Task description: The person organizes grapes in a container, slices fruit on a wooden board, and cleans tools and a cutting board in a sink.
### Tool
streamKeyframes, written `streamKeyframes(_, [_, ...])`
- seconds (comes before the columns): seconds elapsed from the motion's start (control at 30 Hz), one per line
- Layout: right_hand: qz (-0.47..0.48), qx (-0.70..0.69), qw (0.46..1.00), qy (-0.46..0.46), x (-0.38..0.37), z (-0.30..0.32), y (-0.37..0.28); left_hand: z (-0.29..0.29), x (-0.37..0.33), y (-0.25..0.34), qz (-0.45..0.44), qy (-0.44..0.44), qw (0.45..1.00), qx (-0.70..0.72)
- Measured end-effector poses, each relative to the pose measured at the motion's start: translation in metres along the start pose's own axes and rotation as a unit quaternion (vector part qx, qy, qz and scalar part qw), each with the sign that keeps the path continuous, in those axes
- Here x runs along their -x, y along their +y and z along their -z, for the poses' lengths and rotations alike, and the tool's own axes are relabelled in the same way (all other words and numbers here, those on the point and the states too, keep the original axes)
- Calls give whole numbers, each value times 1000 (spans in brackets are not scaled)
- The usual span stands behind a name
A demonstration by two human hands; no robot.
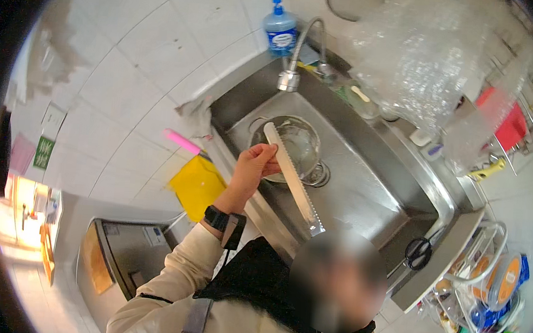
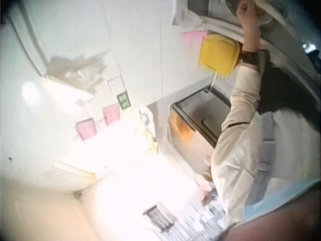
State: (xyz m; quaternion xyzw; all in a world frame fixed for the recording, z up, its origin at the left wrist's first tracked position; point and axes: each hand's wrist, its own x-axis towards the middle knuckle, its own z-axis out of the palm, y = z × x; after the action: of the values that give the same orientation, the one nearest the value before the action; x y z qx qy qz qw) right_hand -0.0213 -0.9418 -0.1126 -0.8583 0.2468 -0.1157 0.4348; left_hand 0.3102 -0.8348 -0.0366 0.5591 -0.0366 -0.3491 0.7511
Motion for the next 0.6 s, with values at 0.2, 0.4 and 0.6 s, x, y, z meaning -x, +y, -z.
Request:
streamKeyframes(0.2, [23,-37,991,-125,-40,10,-92,70,40,-12,-75,48,992,92])
streamKeyframes(0.4, [259,27,943,-205,-50,-73,-116,168,178,-81,12,299,934,-196])
streamKeyframes(0.6, [299,295,767,-484,-50,-193,-98,201,408,-236,23,564,804,-185])
